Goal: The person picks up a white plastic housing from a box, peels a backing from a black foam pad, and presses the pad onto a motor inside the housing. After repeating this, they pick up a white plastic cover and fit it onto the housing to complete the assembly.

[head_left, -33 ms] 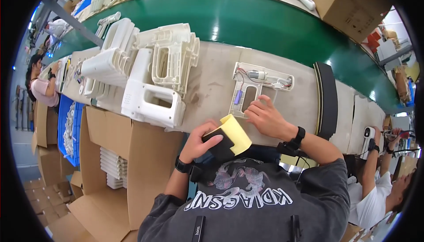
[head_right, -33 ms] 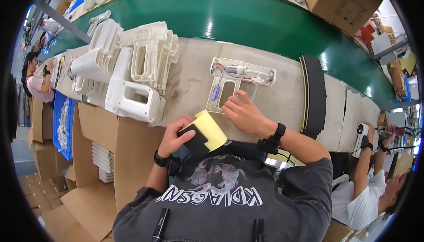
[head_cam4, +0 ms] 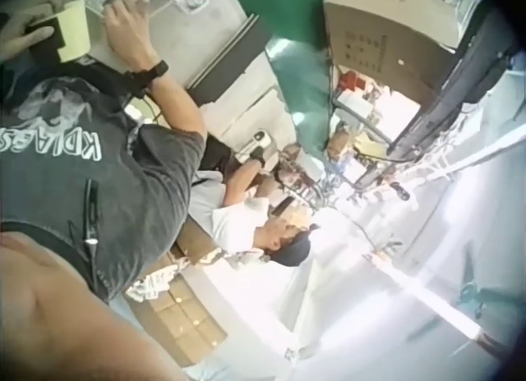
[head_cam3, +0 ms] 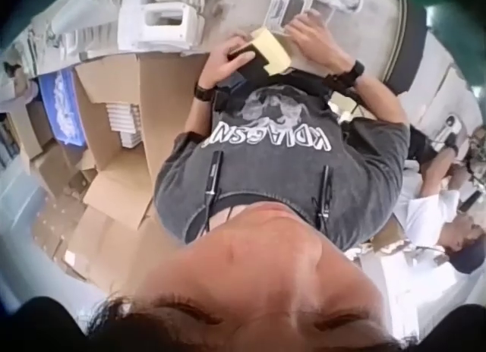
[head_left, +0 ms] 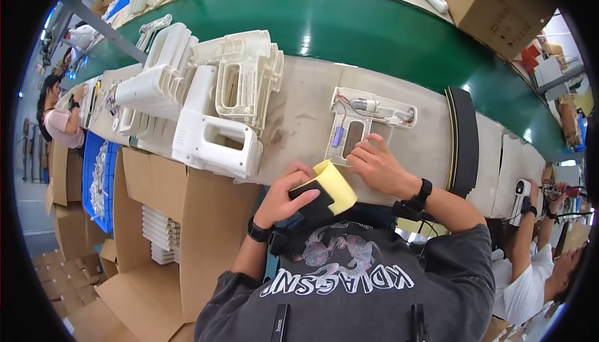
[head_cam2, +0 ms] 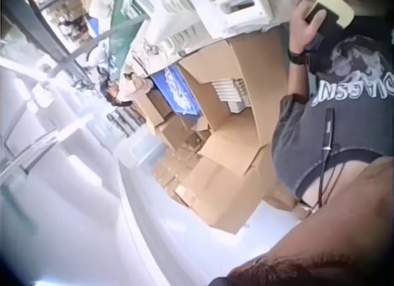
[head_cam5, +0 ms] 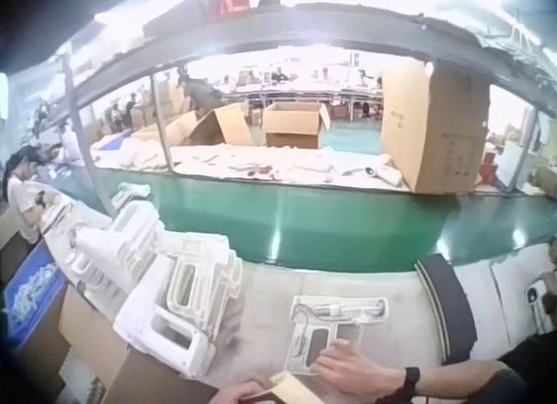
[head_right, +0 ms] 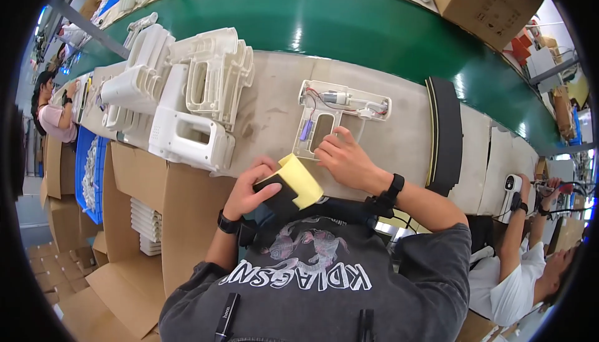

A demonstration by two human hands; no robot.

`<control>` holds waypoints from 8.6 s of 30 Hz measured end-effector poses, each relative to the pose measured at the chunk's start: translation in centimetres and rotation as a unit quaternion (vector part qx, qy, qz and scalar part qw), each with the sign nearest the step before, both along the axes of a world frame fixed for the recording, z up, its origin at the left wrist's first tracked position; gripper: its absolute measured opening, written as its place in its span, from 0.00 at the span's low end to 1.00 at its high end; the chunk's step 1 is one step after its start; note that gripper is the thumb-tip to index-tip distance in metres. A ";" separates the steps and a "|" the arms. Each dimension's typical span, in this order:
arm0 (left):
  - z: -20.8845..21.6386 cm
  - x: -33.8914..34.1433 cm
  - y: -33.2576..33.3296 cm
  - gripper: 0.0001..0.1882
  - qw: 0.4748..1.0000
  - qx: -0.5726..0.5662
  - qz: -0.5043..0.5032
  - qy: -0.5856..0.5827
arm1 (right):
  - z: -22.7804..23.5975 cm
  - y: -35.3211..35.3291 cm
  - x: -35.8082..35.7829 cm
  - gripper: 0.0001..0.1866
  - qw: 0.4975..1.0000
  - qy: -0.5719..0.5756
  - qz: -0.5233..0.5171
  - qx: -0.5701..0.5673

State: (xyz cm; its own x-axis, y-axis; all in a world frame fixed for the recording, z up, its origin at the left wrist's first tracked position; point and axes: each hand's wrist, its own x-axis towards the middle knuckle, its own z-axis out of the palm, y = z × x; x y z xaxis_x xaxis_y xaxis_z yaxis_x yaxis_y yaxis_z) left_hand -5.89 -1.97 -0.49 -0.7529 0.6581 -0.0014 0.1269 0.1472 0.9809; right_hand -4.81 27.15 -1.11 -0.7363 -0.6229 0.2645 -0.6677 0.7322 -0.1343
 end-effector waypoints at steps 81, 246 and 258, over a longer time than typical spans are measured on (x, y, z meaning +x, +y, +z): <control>1.5 2.5 3.3 0.08 0.985 0.001 0.143 -0.102 | 4.9 -3.7 2.7 0.20 0.911 -0.214 -0.040 -0.351; -0.2 -12.6 13.5 0.30 0.966 -0.131 0.017 0.223 | -0.3 14.2 -3.7 0.32 0.948 -0.140 -0.211 -0.193; 0.5 -13.4 12.8 0.32 0.971 -0.155 0.007 0.184 | 1.1 15.3 -6.3 0.31 0.913 -0.290 -0.169 -0.233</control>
State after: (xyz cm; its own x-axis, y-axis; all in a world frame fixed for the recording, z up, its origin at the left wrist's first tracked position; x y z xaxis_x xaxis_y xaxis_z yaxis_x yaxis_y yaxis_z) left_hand -19.29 10.81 0.00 -0.7490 0.6585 0.0735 0.4564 0.4322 0.7778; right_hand -11.13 42.43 -0.05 -0.9661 -0.2531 -0.0518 -0.1320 0.6560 -0.7431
